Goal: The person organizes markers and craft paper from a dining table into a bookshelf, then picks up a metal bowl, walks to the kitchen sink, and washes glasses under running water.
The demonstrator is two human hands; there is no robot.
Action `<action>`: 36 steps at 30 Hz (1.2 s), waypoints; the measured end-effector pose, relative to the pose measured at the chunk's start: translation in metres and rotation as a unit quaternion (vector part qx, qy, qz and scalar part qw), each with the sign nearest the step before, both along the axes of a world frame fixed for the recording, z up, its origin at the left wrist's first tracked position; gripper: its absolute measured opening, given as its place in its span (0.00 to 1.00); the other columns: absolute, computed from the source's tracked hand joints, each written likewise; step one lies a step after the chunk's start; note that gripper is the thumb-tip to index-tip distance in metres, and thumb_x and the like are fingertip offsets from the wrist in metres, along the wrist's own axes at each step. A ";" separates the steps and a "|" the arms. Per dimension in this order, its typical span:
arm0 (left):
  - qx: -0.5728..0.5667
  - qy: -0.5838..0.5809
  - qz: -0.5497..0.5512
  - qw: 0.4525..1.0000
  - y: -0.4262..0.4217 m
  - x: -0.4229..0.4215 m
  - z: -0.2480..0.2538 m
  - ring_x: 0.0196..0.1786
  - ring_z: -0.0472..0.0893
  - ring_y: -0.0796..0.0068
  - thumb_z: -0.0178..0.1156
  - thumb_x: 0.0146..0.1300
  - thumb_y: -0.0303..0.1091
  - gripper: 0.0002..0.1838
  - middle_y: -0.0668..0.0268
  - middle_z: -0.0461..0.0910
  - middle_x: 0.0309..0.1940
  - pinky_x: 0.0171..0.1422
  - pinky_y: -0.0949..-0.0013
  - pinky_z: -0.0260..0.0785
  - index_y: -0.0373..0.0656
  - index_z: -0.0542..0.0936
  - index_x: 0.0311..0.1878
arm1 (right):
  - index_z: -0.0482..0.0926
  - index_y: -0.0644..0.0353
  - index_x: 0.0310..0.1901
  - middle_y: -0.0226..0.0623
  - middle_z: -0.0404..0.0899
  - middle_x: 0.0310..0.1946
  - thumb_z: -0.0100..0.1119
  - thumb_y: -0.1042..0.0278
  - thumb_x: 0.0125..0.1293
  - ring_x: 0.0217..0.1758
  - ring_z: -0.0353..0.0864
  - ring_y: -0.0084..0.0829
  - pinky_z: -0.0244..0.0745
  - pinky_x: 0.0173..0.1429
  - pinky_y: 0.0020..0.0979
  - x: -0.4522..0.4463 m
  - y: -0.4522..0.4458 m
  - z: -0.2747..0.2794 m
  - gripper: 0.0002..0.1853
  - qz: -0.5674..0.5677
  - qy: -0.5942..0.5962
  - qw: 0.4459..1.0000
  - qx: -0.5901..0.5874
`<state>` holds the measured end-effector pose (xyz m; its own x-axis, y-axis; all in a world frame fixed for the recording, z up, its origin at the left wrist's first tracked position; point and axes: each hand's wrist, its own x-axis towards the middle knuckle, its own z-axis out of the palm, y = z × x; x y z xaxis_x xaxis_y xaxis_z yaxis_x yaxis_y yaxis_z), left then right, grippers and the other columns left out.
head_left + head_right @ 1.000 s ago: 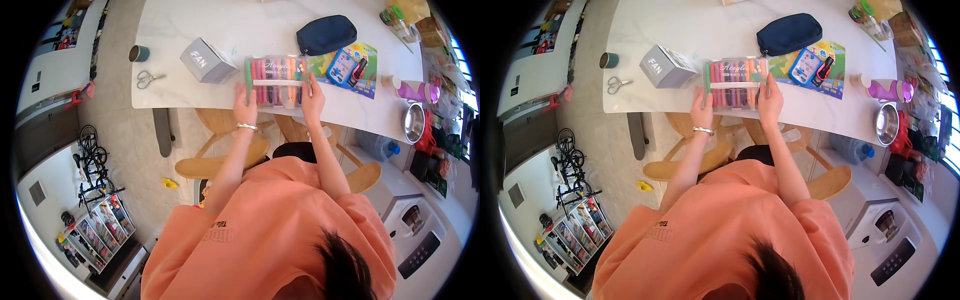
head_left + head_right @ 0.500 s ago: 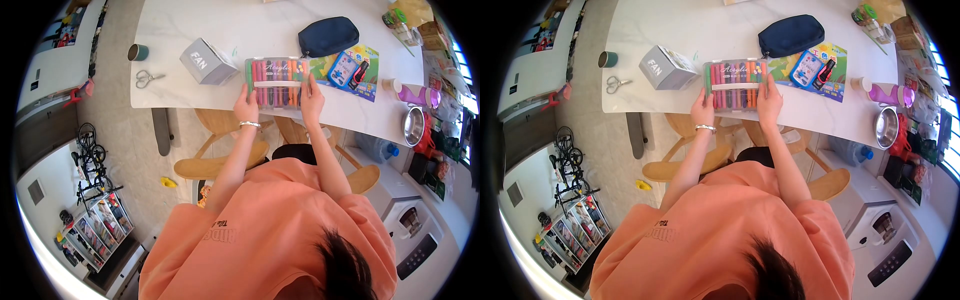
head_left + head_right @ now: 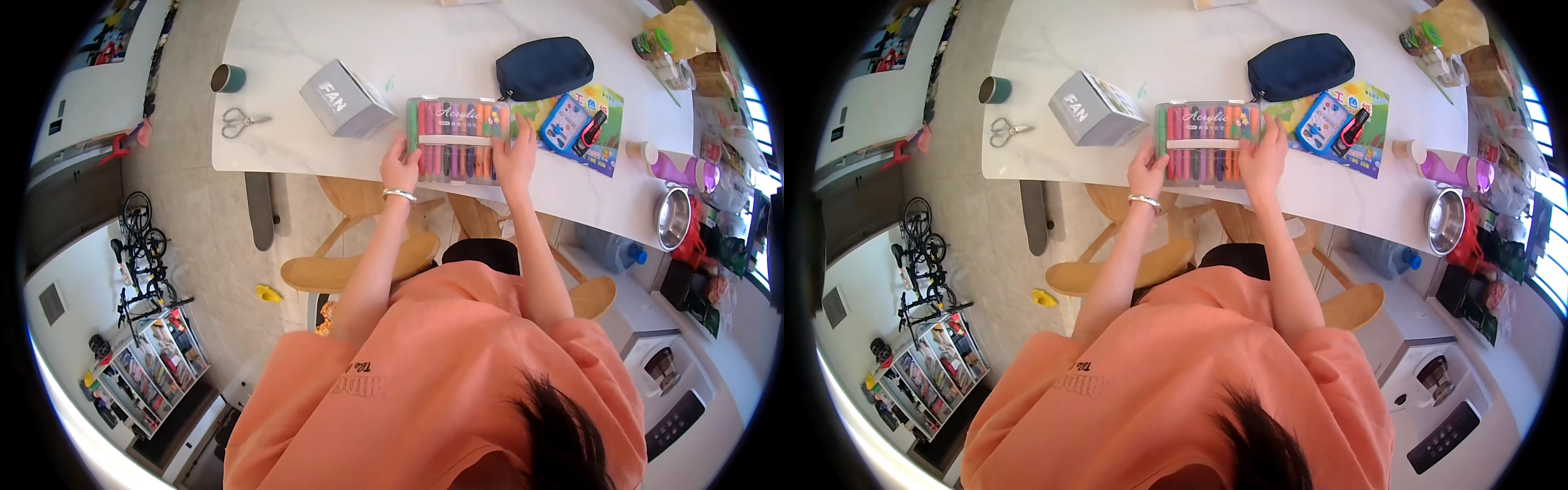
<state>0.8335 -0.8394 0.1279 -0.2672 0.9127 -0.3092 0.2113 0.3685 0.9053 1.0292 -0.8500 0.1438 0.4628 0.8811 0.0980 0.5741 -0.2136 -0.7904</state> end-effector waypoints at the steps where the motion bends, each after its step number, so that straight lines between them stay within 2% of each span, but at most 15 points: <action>1: 0.007 0.003 -0.040 0.999 0.001 -0.003 -0.001 0.50 0.78 0.68 0.60 0.54 0.25 0.29 0.54 0.74 0.52 0.51 0.71 0.69 0.39 0.67 0.61 | 0.69 0.62 0.54 0.48 0.70 0.52 0.59 0.67 0.56 0.55 0.68 0.46 0.63 0.58 0.40 -0.005 0.014 0.012 0.23 0.021 -0.068 0.996 0.049; 4: 0.001 0.011 -0.094 0.995 0.005 -0.009 -0.013 0.51 0.77 0.66 0.64 0.50 0.29 0.33 0.54 0.75 0.52 0.52 0.69 0.69 0.39 0.65 0.61 | 0.68 0.62 0.55 0.45 0.68 0.54 0.61 0.60 0.54 0.60 0.63 0.43 0.56 0.64 0.43 -0.017 0.055 0.022 0.27 0.175 -0.207 0.958 0.093; 5: -0.009 0.012 -0.109 0.994 0.006 -0.010 -0.018 0.51 0.77 0.64 0.66 0.48 0.32 0.36 0.54 0.75 0.51 0.53 0.68 0.69 0.40 0.64 0.62 | 0.68 0.62 0.55 0.45 0.68 0.54 0.61 0.60 0.54 0.60 0.63 0.43 0.56 0.64 0.43 -0.025 0.066 0.018 0.27 0.174 -0.205 0.959 0.094; 8: -0.073 0.051 -0.130 0.988 0.008 0.002 0.011 0.51 0.77 0.61 0.70 0.42 0.37 0.42 0.56 0.75 0.51 0.54 0.66 0.68 0.41 0.62 0.63 | 0.72 0.61 0.51 0.44 0.73 0.46 0.63 0.54 0.51 0.55 0.69 0.42 0.64 0.59 0.41 -0.038 0.094 0.007 0.27 0.265 -0.210 0.935 0.103; 10: -0.062 0.077 -0.133 0.986 0.007 0.004 0.017 0.51 0.76 0.60 0.70 0.41 0.37 0.44 0.56 0.75 0.51 0.55 0.66 0.68 0.42 0.62 0.63 | 0.77 0.58 0.45 0.41 0.76 0.41 0.64 0.52 0.48 0.50 0.72 0.40 0.68 0.54 0.40 -0.039 0.106 0.006 0.24 0.367 -0.130 0.915 -0.108; 16: -0.035 0.132 -0.131 0.982 0.008 0.007 0.017 0.51 0.76 0.58 0.71 0.38 0.38 0.45 0.56 0.75 0.51 0.54 0.64 0.68 0.43 0.62 0.63 | 0.80 0.56 0.36 0.35 0.78 0.35 0.65 0.53 0.46 0.41 0.77 0.36 0.71 0.47 0.36 -0.044 0.094 0.005 0.19 0.311 -0.062 0.948 -0.023; 19: -0.046 0.144 -0.124 0.981 0.008 0.011 0.022 0.50 0.77 0.60 0.72 0.39 0.38 0.44 0.56 0.76 0.50 0.54 0.65 0.68 0.44 0.63 0.62 | 0.79 0.59 0.35 0.38 0.77 0.32 0.65 0.55 0.48 0.38 0.76 0.40 0.71 0.42 0.36 -0.045 0.092 0.002 0.18 0.314 -0.072 0.947 0.021; 26: -0.057 0.148 -0.110 0.981 0.007 0.012 0.019 0.50 0.77 0.63 0.72 0.39 0.38 0.43 0.56 0.76 0.50 0.55 0.66 0.68 0.44 0.64 0.62 | 0.79 0.58 0.38 0.38 0.78 0.34 0.64 0.55 0.49 0.37 0.77 0.40 0.71 0.41 0.37 -0.036 0.090 -0.001 0.18 0.322 -0.080 0.943 0.024; 28: -0.046 0.163 -0.123 0.978 0.007 0.010 0.017 0.48 0.78 0.60 0.71 0.39 0.39 0.45 0.56 0.76 0.49 0.52 0.65 0.69 0.46 0.62 0.64 | 0.79 0.59 0.41 0.40 0.78 0.36 0.64 0.54 0.50 0.35 0.77 0.40 0.71 0.42 0.37 -0.027 0.088 0.002 0.20 0.316 -0.130 0.927 0.156; 29: -0.037 0.181 -0.129 0.974 0.006 0.010 0.015 0.46 0.78 0.56 0.71 0.39 0.40 0.48 0.55 0.77 0.48 0.50 0.63 0.70 0.48 0.59 0.66 | 0.79 0.60 0.42 0.41 0.78 0.40 0.63 0.53 0.50 0.42 0.76 0.43 0.69 0.50 0.39 -0.013 0.084 0.004 0.21 0.298 -0.114 0.945 0.078; 30: -0.038 0.177 -0.129 0.975 0.007 0.012 0.016 0.46 0.78 0.56 0.71 0.39 0.40 0.48 0.55 0.77 0.48 0.50 0.63 0.70 0.48 0.59 0.66 | 0.79 0.60 0.42 0.41 0.78 0.40 0.63 0.53 0.50 0.42 0.76 0.43 0.69 0.50 0.39 0.005 0.081 0.004 0.21 0.299 -0.118 0.944 0.076; 32: -0.031 0.184 -0.127 0.974 0.006 0.013 0.024 0.43 0.79 0.56 0.71 0.40 0.40 0.50 0.55 0.78 0.45 0.48 0.62 0.70 0.51 0.55 0.68 | 0.79 0.63 0.41 0.42 0.79 0.34 0.64 0.53 0.50 0.39 0.78 0.40 0.71 0.45 0.36 0.037 0.073 0.000 0.23 0.250 -0.102 0.963 -0.017; 33: -0.038 0.187 -0.140 0.972 0.006 0.013 0.030 0.40 0.80 0.56 0.70 0.42 0.39 0.51 0.56 0.80 0.42 0.45 0.62 0.71 0.58 0.50 0.69 | 0.79 0.63 0.41 0.42 0.79 0.34 0.64 0.53 0.50 0.39 0.78 0.40 0.71 0.45 0.36 0.044 0.072 0.003 0.23 0.251 -0.101 0.963 -0.020; 35: -0.025 0.181 -0.149 0.972 0.006 0.012 0.024 0.39 0.80 0.57 0.69 0.43 0.38 0.50 0.56 0.80 0.40 0.44 0.63 0.71 0.61 0.51 0.69 | 0.79 0.63 0.39 0.41 0.79 0.29 0.64 0.52 0.48 0.34 0.78 0.35 0.72 0.38 0.33 0.055 0.076 0.013 0.23 0.246 0.067 0.944 -0.209; 36: -0.010 0.174 -0.157 0.972 0.006 0.012 0.024 0.37 0.80 0.57 0.69 0.44 0.37 0.49 0.56 0.81 0.39 0.43 0.63 0.71 0.64 0.51 0.69 | 0.79 0.63 0.39 0.41 0.79 0.29 0.64 0.52 0.48 0.34 0.78 0.35 0.72 0.38 0.33 0.055 0.077 0.014 0.23 0.245 0.067 0.944 -0.209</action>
<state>0.8457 -0.8333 0.1520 -0.0681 0.9610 -0.2680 0.6084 0.2529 0.7523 1.0838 -0.7728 0.1576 -0.0267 0.9414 -0.3362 0.5850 -0.2580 -0.7689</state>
